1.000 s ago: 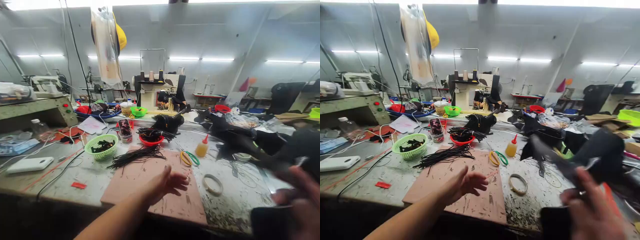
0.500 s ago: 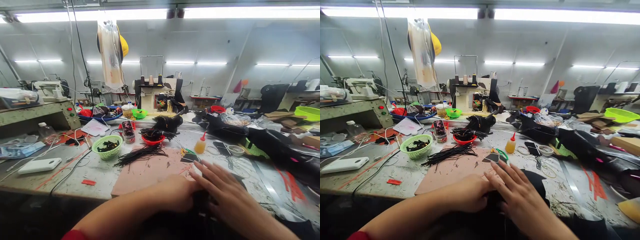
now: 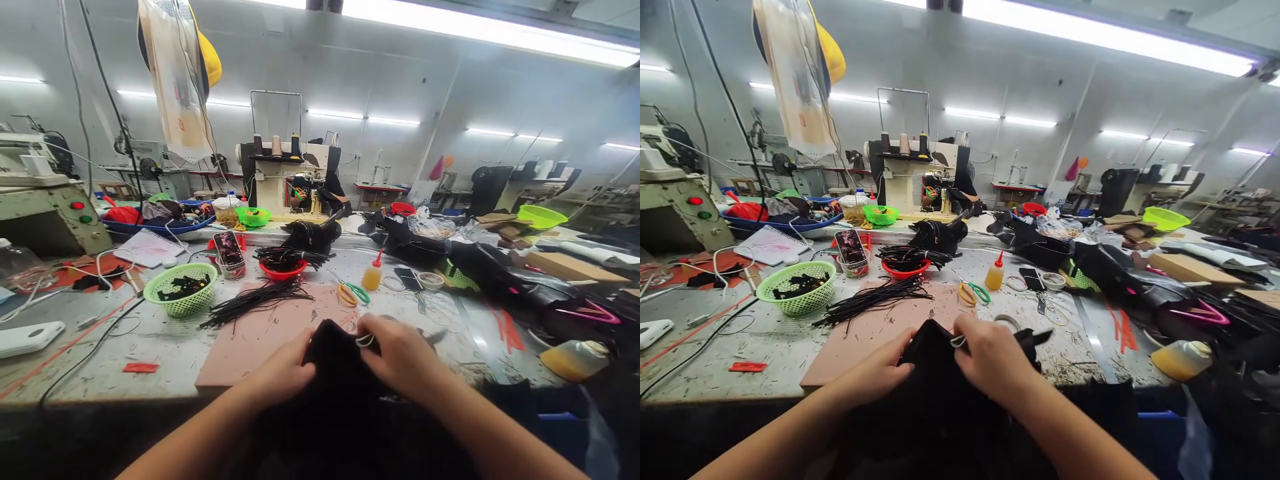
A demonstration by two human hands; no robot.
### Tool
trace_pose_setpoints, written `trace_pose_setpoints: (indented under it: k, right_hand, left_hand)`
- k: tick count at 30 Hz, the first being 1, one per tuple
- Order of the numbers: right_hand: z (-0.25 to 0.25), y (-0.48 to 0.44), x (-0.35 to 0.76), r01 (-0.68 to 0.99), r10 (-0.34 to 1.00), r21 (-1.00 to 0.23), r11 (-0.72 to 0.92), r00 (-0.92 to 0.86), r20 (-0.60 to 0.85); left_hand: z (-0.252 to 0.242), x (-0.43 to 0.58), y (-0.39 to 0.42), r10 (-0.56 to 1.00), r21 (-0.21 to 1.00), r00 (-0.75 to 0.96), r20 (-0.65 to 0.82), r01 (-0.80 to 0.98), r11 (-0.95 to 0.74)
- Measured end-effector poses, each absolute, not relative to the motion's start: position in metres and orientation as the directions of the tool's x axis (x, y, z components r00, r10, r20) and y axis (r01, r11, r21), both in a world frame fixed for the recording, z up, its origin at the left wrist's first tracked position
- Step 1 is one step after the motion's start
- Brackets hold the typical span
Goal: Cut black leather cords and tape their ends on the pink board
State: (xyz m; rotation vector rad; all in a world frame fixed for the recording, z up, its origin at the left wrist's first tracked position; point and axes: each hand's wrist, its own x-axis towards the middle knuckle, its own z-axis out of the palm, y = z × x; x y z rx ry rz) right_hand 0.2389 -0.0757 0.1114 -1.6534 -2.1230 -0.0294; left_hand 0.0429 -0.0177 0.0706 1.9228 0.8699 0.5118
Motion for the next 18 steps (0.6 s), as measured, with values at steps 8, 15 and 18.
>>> trace_pose_setpoints:
  k: [8, 15, 18]
  right_hand:
    - [0.103, -0.080, 0.245, 0.894, 0.912, -0.350, 0.282, -0.135, 0.388]
    - [0.122, -0.086, 0.373, 0.928, 0.875, -0.241, -0.283, 0.353, 0.331]
    - [0.120, -0.095, 0.415, 0.941, 0.919, -0.214, -0.261, 0.311, 0.244]
  left_hand:
    - [0.068, 0.042, 0.000, 0.711, 0.814, 0.699, -0.069, 0.452, -0.365]
    - [0.067, 0.037, -0.002, 0.745, 0.737, 0.659, -0.102, 0.554, -0.389]
    - [0.057, 0.037, 0.013, 0.743, 0.681, 0.669, -0.002, 0.545, -0.489]
